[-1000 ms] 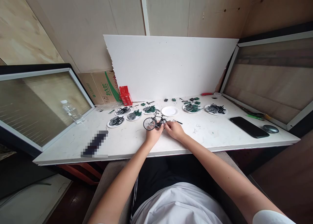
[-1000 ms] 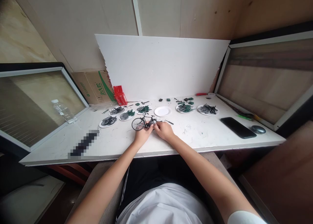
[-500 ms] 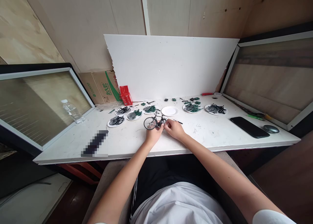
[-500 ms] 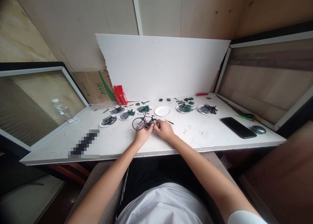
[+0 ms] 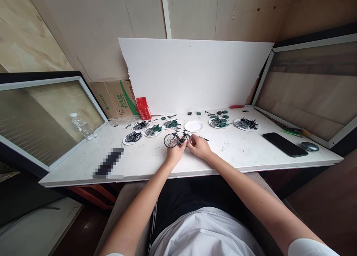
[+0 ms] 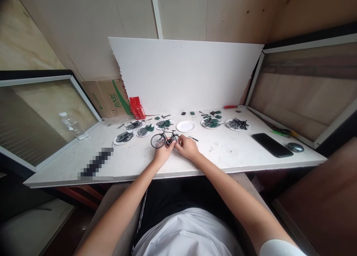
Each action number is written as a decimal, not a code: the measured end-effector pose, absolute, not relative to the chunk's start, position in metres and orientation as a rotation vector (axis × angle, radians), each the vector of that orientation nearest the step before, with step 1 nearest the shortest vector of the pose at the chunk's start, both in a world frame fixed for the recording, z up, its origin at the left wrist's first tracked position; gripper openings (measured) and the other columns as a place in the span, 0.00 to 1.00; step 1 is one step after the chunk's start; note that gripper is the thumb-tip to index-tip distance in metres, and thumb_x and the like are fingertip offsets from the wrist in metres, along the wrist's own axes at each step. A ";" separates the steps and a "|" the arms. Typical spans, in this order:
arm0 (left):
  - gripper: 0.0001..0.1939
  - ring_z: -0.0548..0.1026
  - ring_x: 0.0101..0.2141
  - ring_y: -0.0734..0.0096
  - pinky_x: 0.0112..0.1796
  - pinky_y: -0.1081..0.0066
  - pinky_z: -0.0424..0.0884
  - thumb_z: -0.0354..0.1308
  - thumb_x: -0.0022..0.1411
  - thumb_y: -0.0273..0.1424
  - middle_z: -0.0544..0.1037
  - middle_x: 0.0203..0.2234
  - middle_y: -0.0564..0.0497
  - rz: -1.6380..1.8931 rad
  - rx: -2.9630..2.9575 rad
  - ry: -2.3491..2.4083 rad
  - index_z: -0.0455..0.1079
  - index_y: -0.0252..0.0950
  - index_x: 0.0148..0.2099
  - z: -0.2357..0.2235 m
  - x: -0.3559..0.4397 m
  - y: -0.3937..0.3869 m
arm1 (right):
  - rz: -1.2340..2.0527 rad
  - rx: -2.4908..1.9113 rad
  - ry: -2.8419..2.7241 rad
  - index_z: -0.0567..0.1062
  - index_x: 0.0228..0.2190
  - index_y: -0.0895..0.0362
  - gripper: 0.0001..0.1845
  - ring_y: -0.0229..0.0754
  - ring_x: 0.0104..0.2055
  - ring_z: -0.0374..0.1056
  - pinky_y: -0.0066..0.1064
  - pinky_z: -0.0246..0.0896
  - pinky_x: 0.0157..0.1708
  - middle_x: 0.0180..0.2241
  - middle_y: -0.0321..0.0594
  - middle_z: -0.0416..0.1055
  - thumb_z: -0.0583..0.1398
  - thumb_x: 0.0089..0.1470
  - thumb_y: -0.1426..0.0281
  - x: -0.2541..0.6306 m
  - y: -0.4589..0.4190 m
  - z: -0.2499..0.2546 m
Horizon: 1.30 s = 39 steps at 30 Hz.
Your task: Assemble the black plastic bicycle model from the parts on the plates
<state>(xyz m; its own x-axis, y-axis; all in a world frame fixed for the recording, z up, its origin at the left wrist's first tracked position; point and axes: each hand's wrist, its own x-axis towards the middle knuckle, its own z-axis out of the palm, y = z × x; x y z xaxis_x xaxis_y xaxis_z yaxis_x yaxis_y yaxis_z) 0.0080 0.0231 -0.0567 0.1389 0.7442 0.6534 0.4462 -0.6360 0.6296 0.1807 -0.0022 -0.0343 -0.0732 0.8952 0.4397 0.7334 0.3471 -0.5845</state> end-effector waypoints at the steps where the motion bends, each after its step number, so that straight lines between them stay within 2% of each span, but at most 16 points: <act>1: 0.12 0.83 0.44 0.58 0.51 0.56 0.79 0.61 0.70 0.40 0.85 0.45 0.41 1.492 2.139 1.164 0.77 0.39 0.48 -0.057 0.008 0.023 | 0.268 -1.433 -1.840 0.72 0.36 0.54 0.09 0.41 0.28 0.67 0.29 0.49 0.29 0.27 0.36 0.74 0.59 0.62 0.61 0.181 -0.002 -0.035; 6: 0.12 0.84 0.45 0.57 0.51 0.57 0.79 0.61 0.70 0.41 0.85 0.46 0.41 1.485 2.124 1.154 0.77 0.39 0.48 -0.058 0.008 0.023 | 0.275 -1.417 -1.827 0.72 0.37 0.54 0.08 0.41 0.28 0.67 0.29 0.50 0.29 0.26 0.35 0.73 0.59 0.62 0.62 0.181 -0.001 -0.035; 19: 0.11 0.83 0.44 0.59 0.51 0.58 0.80 0.61 0.70 0.38 0.85 0.46 0.42 1.502 2.174 1.111 0.77 0.39 0.50 -0.052 0.008 0.019 | 0.286 -1.430 -1.863 0.71 0.33 0.54 0.10 0.40 0.28 0.65 0.29 0.49 0.29 0.28 0.37 0.73 0.57 0.65 0.62 0.182 0.002 -0.036; 25: 0.10 0.83 0.37 0.63 0.43 0.63 0.80 0.60 0.71 0.39 0.85 0.43 0.44 1.473 2.134 1.108 0.76 0.39 0.47 -0.053 0.009 0.018 | 0.303 -1.432 -1.883 0.71 0.32 0.54 0.11 0.40 0.28 0.65 0.29 0.49 0.29 0.27 0.38 0.73 0.57 0.65 0.63 0.183 0.002 -0.037; 33: 0.07 0.83 0.37 0.64 0.45 0.63 0.79 0.62 0.70 0.37 0.85 0.41 0.45 1.485 2.139 1.157 0.77 0.39 0.45 -0.054 0.010 0.020 | 0.291 -1.436 -1.857 0.70 0.33 0.54 0.10 0.41 0.28 0.65 0.29 0.49 0.29 0.27 0.37 0.73 0.57 0.64 0.62 0.182 -0.001 -0.036; 39: 0.09 0.83 0.36 0.64 0.43 0.63 0.80 0.61 0.70 0.37 0.85 0.43 0.43 1.491 2.118 1.128 0.77 0.39 0.48 -0.052 0.010 0.017 | 0.300 -1.428 -1.865 0.68 0.32 0.53 0.10 0.40 0.28 0.64 0.29 0.49 0.29 0.27 0.36 0.72 0.57 0.64 0.63 0.183 0.000 -0.036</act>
<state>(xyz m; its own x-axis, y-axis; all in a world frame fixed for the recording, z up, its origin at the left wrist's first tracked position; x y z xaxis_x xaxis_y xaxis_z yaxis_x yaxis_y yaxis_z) 0.0099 0.0169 -0.0524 0.1460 0.7481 0.6473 0.4194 -0.6394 0.6444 0.1829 -0.0001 -0.0365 -0.0916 0.9032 0.4194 0.7259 0.3489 -0.5927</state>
